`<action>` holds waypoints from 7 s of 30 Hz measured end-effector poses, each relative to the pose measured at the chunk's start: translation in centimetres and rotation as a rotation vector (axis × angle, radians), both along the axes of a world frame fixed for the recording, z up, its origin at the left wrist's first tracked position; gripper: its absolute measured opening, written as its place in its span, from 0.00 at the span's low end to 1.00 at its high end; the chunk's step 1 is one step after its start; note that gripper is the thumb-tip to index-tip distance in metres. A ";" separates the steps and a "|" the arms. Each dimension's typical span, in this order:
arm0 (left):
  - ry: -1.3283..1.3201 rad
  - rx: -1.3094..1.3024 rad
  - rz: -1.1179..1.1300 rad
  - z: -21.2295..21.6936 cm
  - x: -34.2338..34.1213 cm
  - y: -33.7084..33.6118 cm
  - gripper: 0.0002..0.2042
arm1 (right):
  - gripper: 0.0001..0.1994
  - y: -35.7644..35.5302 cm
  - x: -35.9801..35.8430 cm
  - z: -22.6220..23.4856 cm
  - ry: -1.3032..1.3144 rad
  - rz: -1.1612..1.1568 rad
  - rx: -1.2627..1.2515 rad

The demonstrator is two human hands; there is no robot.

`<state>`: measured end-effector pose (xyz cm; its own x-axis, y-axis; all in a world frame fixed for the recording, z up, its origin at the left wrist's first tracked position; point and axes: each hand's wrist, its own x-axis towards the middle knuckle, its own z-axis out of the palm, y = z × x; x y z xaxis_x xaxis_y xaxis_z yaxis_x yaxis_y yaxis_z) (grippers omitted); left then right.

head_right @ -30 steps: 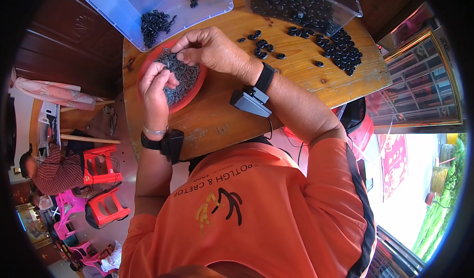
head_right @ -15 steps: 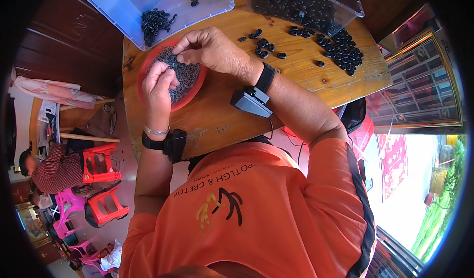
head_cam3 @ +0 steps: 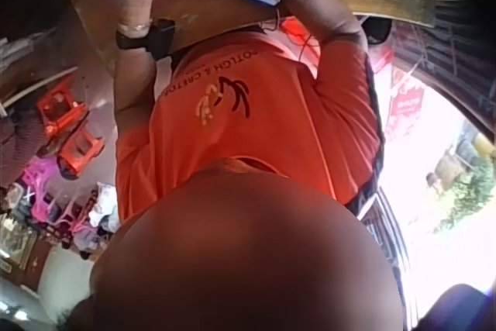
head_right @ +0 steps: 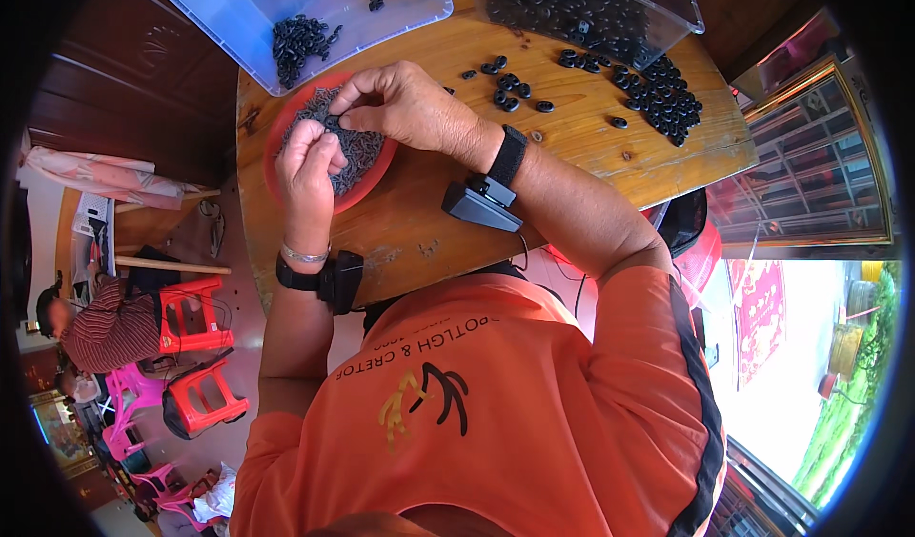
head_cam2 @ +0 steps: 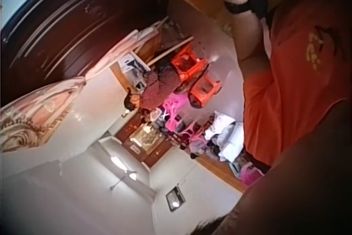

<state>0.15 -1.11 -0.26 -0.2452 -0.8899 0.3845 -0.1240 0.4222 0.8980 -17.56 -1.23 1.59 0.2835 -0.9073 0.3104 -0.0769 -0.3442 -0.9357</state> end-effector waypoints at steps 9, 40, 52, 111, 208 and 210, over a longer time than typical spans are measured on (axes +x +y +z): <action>0.045 0.096 -0.004 0.0 -0.2 0.4 0.07 | 0.10 -0.1 0.1 -0.3 -0.014 0.053 0.031; 0.200 0.335 -0.075 1.0 0.0 0.3 0.12 | 0.13 1.3 1.1 0.5 0.403 -0.137 -0.526; 0.260 0.305 -0.126 0.6 0.1 0.4 0.12 | 0.08 1.7 1.1 0.8 0.363 -0.136 -0.520; 0.014 0.215 -0.195 0.6 0.5 -0.3 0.07 | 0.06 0.0 -0.6 0.4 0.288 -0.015 -0.166; 0.249 0.137 0.010 1.2 1.9 -1.1 0.06 | 0.07 -0.7 3.2 -1.7 0.772 0.085 -0.368; 0.238 0.134 0.016 1.2 2.0 -1.1 0.07 | 0.07 -1.2 2.9 -2.0 0.650 0.071 -0.359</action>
<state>2.10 -2.24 0.96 -0.1473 -0.9397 0.3087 0.0917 0.2978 0.9502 -14.66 -2.44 -0.36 0.5652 -0.7543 0.3341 -0.5430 -0.6450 -0.5378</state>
